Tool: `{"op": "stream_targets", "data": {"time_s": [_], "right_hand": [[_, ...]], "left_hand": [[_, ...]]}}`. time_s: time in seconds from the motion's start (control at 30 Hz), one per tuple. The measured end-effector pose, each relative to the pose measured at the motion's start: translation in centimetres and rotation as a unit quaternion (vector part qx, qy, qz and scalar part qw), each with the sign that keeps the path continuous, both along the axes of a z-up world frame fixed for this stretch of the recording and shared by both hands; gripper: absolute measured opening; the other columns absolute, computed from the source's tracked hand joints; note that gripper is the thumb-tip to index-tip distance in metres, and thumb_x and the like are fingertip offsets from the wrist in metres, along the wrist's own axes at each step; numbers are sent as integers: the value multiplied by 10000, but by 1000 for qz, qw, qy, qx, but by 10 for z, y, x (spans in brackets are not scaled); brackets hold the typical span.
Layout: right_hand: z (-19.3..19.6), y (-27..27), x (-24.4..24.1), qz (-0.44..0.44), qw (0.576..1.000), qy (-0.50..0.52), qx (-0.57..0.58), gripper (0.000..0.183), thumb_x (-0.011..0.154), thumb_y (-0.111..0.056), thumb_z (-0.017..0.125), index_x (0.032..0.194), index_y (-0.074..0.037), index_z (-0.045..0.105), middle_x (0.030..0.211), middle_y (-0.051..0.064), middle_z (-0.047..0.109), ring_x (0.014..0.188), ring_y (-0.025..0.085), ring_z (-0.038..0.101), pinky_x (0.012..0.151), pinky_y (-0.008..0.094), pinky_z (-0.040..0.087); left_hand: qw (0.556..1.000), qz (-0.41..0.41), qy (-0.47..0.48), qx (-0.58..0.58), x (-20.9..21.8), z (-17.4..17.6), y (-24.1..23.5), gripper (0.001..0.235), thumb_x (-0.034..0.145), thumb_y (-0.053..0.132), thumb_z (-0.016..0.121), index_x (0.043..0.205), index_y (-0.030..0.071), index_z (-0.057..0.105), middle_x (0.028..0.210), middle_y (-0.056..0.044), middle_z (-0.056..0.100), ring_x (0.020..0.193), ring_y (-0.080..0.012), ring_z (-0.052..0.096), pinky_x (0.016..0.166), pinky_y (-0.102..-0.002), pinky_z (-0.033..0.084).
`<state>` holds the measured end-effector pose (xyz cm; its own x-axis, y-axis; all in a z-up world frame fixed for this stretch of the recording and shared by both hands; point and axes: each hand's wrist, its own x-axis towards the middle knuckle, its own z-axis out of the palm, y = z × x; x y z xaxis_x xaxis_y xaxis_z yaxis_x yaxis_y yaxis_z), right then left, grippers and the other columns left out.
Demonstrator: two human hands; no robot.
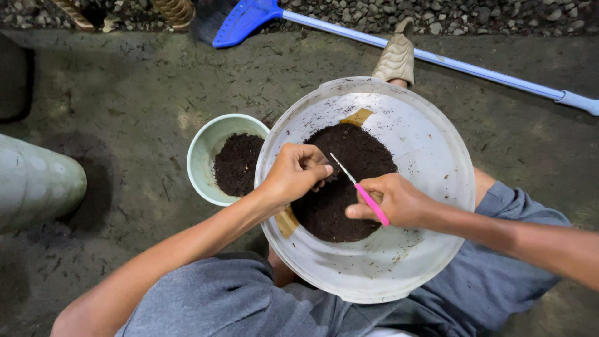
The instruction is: The person sits on the ground and uses pink scissors to cut small root-like pieces from a pile of dark soil in a white bucket. The cut pieces are placed into a smaller bowl beside the bucket. The person repeats this process throughout the clip.
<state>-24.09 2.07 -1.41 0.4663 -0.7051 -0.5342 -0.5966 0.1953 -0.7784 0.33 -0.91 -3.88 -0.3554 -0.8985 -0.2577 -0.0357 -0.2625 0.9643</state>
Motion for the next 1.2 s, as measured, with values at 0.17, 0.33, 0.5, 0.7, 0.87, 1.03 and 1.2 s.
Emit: {"op": "stream_targets", "data": {"time_s": [0.17,0.33,0.5,0.7,0.87,1.03,1.2], "right_hand": [[-9,3,-6,12,1000,-4,7,414,852,-394,816,739,-58,601,551,-28,483,537,73,441,493,287,388],[-4,5,-1,4,995,-36,91,347,890,-437,733,916,-106,631,671,-35,542,618,70,500,563,275,434],[9,9,12,37,997,-5,64,366,822,-465,753,952,-146,630,639,-40,574,601,59,528,554,272,452],[16,4,20,13,998,-7,53,384,832,-452,781,871,-101,630,597,-49,472,572,58,435,520,275,376],[9,1,14,22,999,-29,40,390,823,-428,800,788,-90,609,548,-60,438,529,57,396,488,278,339],[-5,1,9,-3,999,-43,24,456,819,-420,827,690,-64,572,535,-69,417,530,47,369,476,281,319],[-7,2,5,-2,1000,-3,10,446,792,-431,840,666,-79,596,522,-69,438,521,48,387,474,277,333]], "left_hand": [[1000,21,-1,1,-1,-4,-2,259,906,16,712,704,17,550,679,-12,618,602,-81,604,539,-263,522],[998,62,24,21,-1,0,-6,59,900,-2,705,935,-49,710,757,-64,703,644,-113,658,603,-256,554],[997,55,28,46,-5,-1,-3,121,877,-15,706,992,-50,717,835,-78,737,699,-129,706,659,-261,601],[993,61,46,87,-7,-3,-1,114,838,-49,746,939,-54,694,823,-98,724,685,-149,710,622,-267,602],[994,71,37,79,-6,-4,0,97,830,-58,747,894,-52,675,792,-104,708,647,-146,692,584,-266,584],[994,99,26,45,-7,-5,1,82,823,-74,722,853,-49,649,767,-104,692,619,-146,677,565,-268,575],[993,113,18,33,-9,-6,1,101,818,-75,722,823,-35,630,747,-95,676,602,-142,666,548,-269,566]]}}
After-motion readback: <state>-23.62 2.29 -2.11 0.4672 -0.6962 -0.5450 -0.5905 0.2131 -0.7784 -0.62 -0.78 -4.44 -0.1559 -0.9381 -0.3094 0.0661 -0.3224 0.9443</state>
